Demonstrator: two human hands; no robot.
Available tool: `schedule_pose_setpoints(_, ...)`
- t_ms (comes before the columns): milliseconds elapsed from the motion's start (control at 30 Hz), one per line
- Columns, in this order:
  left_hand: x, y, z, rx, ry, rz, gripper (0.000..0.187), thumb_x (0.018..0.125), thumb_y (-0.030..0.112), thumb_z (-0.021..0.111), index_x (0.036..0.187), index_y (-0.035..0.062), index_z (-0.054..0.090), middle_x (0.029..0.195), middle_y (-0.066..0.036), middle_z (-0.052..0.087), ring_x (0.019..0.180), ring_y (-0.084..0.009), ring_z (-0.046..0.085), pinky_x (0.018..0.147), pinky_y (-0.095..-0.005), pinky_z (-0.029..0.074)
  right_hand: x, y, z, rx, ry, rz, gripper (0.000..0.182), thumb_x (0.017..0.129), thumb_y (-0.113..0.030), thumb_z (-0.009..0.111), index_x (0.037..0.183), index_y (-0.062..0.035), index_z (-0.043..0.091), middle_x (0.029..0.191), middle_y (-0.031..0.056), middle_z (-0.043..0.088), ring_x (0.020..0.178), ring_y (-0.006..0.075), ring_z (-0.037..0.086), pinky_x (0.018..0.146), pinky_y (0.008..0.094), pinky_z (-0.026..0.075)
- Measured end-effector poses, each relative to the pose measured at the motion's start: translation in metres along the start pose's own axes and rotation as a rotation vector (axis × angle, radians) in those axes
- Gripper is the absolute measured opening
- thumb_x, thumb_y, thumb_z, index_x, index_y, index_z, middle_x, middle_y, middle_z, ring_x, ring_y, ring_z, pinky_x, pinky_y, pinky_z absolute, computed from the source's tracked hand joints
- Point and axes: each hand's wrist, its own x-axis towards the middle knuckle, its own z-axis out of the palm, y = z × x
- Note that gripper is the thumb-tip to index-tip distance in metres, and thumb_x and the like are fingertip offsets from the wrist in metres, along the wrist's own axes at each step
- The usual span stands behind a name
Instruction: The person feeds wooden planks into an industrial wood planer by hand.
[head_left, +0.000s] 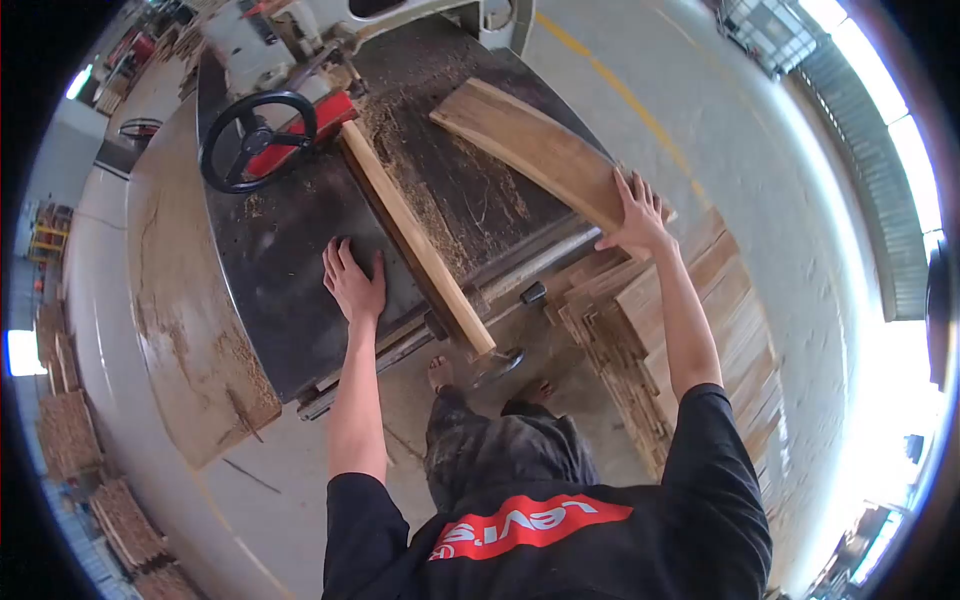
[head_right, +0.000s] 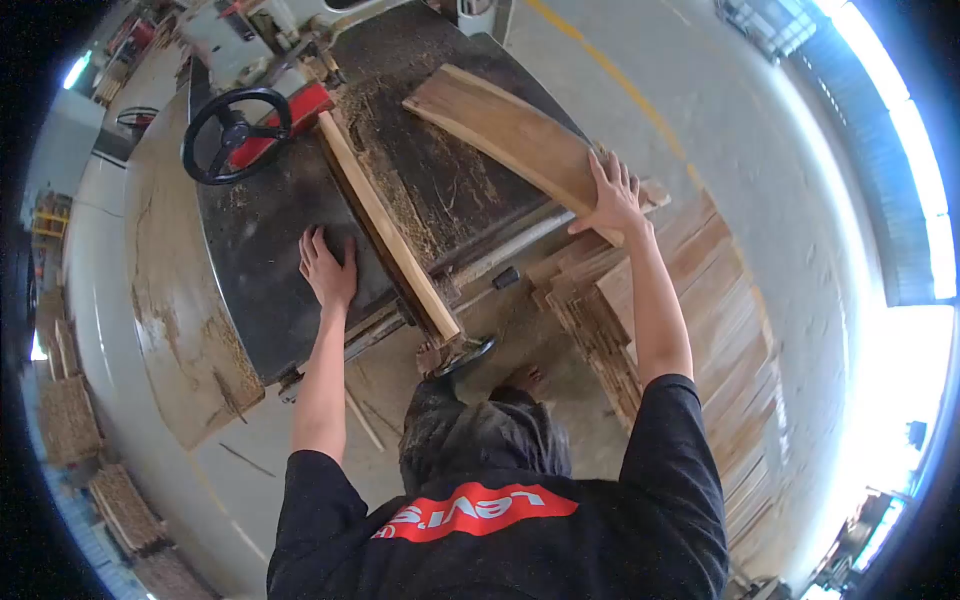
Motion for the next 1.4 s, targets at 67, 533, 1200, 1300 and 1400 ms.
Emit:
schedule_pose_setpoints(67, -0.002, 0.001, 0.0, 0.005, 0.002, -0.016, 0.07, 0.1, 0.042, 0.074, 0.156, 0.0074, 0.048, 0.168, -0.019, 0.043, 0.159, -0.0406, 0.035, 0.125, -0.0554, 0.032, 0.002, -0.011, -0.003, -0.104, -0.073, 0.044, 0.163, 0.047, -0.058, 0.104, 0.178, -0.0278, 0.012, 0.175, 0.0353, 0.021, 0.161, 0.057, 0.022, 0.127, 0.0703, 0.024)
schedule_pose_setpoints(533, 0.0, -0.006, 0.0, -0.101, 0.089, -0.03, 0.074, 0.1, 0.054, 0.073, 0.15, 0.003, 0.054, 0.165, -0.019, 0.047, 0.158, -0.0361, 0.037, 0.123, -0.0533, 0.035, -0.101, -0.137, 0.0, 1.067, -0.258, 0.184, 0.101, 0.087, -0.042, 0.087, 0.171, -0.0089, 0.041, 0.136, 0.019, 0.072, 0.125, 0.024, 0.069, 0.104, 0.039, 0.056)
schedule_pose_setpoints(1200, -0.241, 0.044, -0.216, -0.759, -0.392, 0.1, 0.157, 0.058, 0.053, 0.104, 0.174, -0.0001, 0.014, 0.173, -0.036, 0.025, 0.163, -0.0533, 0.023, 0.131, -0.0615, 0.025, -0.259, -0.321, 0.077, 2.095, -0.636, 0.327, 0.095, 0.094, -0.058, 0.065, 0.165, 0.0005, 0.041, 0.151, 0.0248, 0.061, 0.134, 0.0372, 0.066, 0.113, 0.0506, 0.056)
schedule_pose_setpoints(1300, -0.245, 0.032, -0.199, -0.579, -0.301, 0.021, 0.153, 0.06, 0.049, 0.104, 0.174, -0.0009, 0.015, 0.17, -0.043, 0.023, 0.161, -0.0605, 0.019, 0.13, -0.0635, 0.027, -0.253, -0.331, 0.111, 2.249, -0.777, 0.268, 0.095, 0.093, -0.057, 0.065, 0.162, 0.0039, 0.044, 0.153, 0.0253, 0.061, 0.134, 0.0378, 0.066, 0.115, 0.0494, 0.055)
schedule_pose_setpoints(1400, -0.238, 0.019, -0.205, -0.461, -0.309, 0.113, 0.147, 0.06, 0.039, 0.103, 0.172, -0.0046, 0.019, 0.171, -0.041, 0.025, 0.161, -0.0595, 0.022, 0.13, -0.061, 0.029, -0.252, -0.319, 0.12, 2.099, -0.785, 0.329, 0.079, 0.097, -0.051, 0.06, 0.156, 0.0024, 0.053, 0.147, 0.021, 0.066, 0.13, 0.034, 0.069, 0.111, 0.0485, 0.058)
